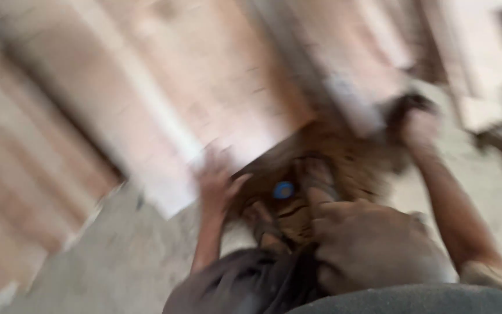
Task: The person sorts through stacks of wooden boards on the workshop floor, pulls out boards and lays them flat, and aligns them edge to edge. The person uses a tape measure to measure a board and marks a line on it with a pencil, then continues arranging and stacking the boards.
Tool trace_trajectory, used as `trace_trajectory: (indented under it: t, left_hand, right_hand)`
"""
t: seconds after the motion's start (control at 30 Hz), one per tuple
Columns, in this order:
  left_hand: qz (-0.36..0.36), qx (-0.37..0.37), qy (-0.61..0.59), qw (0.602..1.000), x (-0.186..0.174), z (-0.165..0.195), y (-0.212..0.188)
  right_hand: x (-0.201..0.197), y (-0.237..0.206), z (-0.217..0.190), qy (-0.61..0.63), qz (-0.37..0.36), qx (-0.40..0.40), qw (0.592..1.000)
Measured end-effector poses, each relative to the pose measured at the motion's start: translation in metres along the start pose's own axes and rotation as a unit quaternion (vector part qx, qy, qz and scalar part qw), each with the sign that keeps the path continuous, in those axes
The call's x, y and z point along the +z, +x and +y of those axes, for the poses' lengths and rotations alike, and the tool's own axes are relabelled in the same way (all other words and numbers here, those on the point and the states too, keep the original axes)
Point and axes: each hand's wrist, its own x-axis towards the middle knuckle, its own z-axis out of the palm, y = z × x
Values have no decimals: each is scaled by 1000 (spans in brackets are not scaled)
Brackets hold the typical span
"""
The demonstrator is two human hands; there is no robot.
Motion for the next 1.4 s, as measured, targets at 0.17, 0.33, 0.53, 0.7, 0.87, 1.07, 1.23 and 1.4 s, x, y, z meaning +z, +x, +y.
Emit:
trace_trajectory:
  t: [0.17,0.33,0.53,0.7,0.87,1.07,1.23,1.4]
  left_hand:
    - [-8,74,98,992,-14,6,31]
    - [11,86,86,993,-28,8,28]
    - [15,85,101,991,-23,9,24]
    - [26,92,104,990,-23,7,20]
    - [1,93,68,993,-30,8,27]
    - [-34,140,70,987,-35,6,52]
    - [-45,133,45,989,-36,1,53]
    - [-45,133,17,990,-39,-4,57]
  right_hand:
    - [1,-21,-1,-62,-10,-51,997]
    - [-12,-36,2,-97,11,-109,989]
    - [-11,-46,12,91,-32,91,991]
    - [-23,-53,-8,25,-40,61,997]
    - [-67,-12,-96,274,-56,0,960]
    - [-110,87,-309,361,-245,-162,885]
    - [-85,132,-476,298,-122,-519,792]
    - [-51,135,-589,282,-94,-602,741]
